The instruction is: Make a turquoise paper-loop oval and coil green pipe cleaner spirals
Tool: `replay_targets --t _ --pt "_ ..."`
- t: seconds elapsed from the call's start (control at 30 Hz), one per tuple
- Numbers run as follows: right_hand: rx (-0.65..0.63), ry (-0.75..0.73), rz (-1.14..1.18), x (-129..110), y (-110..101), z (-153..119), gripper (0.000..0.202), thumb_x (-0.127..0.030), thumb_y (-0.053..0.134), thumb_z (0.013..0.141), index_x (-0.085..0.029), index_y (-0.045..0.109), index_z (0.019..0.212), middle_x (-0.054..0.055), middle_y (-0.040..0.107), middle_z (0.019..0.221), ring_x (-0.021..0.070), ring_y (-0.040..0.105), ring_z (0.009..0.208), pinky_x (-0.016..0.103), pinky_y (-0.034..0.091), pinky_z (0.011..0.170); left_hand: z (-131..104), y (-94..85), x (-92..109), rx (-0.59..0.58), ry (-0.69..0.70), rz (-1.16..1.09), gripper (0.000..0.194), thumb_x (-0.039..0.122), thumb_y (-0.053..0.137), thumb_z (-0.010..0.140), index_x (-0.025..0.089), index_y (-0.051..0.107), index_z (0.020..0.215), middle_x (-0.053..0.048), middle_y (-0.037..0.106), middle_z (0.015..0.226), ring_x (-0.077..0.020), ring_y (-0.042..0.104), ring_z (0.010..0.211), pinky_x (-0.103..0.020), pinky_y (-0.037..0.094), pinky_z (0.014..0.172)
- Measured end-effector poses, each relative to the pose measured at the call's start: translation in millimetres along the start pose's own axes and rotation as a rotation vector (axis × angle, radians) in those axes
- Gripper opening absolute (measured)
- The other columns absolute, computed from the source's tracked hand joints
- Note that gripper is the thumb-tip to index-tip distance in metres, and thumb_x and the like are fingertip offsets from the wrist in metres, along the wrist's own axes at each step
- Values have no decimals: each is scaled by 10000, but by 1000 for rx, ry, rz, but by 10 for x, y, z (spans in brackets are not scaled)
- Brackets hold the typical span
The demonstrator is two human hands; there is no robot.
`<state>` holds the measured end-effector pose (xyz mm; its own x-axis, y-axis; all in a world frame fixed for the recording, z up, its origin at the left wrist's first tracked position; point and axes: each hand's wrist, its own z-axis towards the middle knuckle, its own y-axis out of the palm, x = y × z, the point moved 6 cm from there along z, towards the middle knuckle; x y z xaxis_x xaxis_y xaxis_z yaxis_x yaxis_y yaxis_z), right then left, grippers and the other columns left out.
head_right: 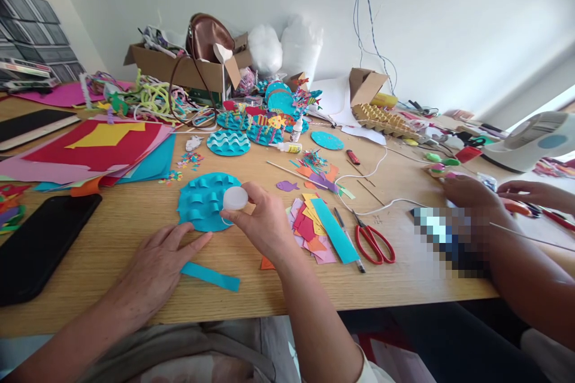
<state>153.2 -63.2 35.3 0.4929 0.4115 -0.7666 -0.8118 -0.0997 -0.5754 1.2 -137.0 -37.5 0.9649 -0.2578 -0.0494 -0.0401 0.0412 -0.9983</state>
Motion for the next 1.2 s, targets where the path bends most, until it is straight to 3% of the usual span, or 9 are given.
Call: replay_targets --t 0.6,0.87,1.2 --pt "18 -12 -22 -27 -16 -5 203 -324 692 672 -200 537 719 -39 582 687 134 537 681 229 355 597 3 -22 -2 -88 -32 -22 593 11 370 796 346 461 1275 -79 485 1313 -286 467 1125 -436 405 887" --pt "29 2 9 -10 -39 -6 215 -331 696 671 -199 534 724 -39 578 693 131 530 680 229 361 605 -8 -10 -7 -20 -18 -30 605 -2 347 804 368 459 1270 -83 502 1289 -286 479 1101 -448 411 864" --pt "11 9 2 -6 -22 -14 216 -332 697 670 -201 534 727 -39 576 692 134 529 683 231 356 601 -3 -42 7 -39 -10 -26 599 -2 349 805 351 457 1277 -96 505 1283 -285 487 1092 -443 412 868"
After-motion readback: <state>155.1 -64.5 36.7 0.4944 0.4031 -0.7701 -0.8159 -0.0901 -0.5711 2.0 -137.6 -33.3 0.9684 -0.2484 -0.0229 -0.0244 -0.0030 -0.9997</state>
